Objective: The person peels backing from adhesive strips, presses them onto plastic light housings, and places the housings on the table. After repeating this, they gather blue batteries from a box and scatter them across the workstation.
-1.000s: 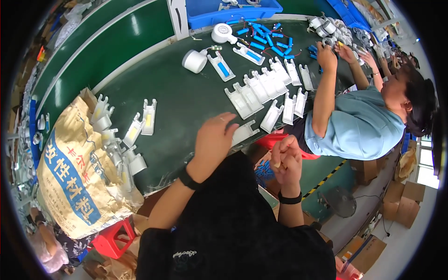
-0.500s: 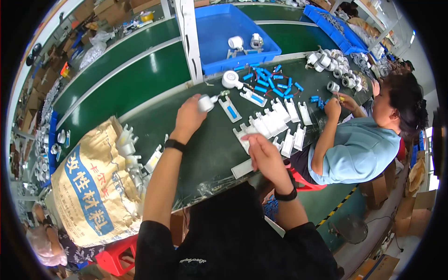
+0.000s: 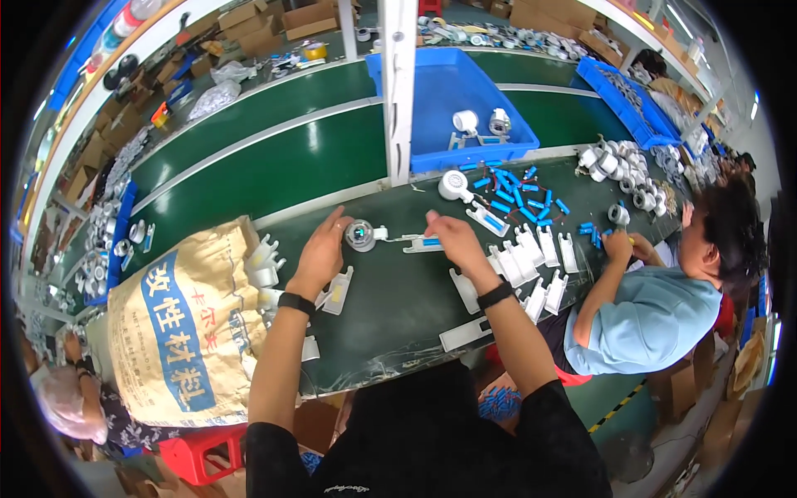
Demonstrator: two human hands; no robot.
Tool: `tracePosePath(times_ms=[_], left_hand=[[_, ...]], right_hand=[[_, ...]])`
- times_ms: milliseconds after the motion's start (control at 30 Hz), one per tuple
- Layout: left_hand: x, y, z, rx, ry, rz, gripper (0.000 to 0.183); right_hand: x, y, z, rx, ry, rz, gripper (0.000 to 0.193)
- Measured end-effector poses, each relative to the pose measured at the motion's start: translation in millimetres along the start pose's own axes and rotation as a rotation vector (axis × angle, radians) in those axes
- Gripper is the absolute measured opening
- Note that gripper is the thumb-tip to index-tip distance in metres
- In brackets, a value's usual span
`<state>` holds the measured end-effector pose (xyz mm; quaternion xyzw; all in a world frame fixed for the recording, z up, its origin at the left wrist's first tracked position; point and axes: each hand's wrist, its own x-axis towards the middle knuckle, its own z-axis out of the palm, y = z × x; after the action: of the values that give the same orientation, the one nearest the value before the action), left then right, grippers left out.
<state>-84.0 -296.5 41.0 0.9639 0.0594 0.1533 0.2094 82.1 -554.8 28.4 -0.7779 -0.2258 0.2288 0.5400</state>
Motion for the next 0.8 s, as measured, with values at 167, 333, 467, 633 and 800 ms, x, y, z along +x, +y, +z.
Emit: tracePosePath(times_ms=[167,333,467,633,800], left_hand=[[-64,55,-33,0.009,0.209,-0.189,0.041],[-187,74,-87,-0.035,0.488,-0.503,0.031],[-309,105,-167,-0.725,0.665,-0.92,0.039],[-443,153,-180,-0.51,0.792,-1.213,0.035],[-454,134,-125,-0.608,0.825,-1.343,0.035]], right_hand=[[-18,-78,61,0.429,-0.427,0.106,0.069],[-79,-115,155,0.124,-0.845,-0.093,0.054],[-189,-58,237,-0.22,-1.166,-0.651,0.034],[-268,56,388,-0.011,-1.135,-0.002,0.044],[-207,269,445,-0.361,-1.014,0.152,0.07]])
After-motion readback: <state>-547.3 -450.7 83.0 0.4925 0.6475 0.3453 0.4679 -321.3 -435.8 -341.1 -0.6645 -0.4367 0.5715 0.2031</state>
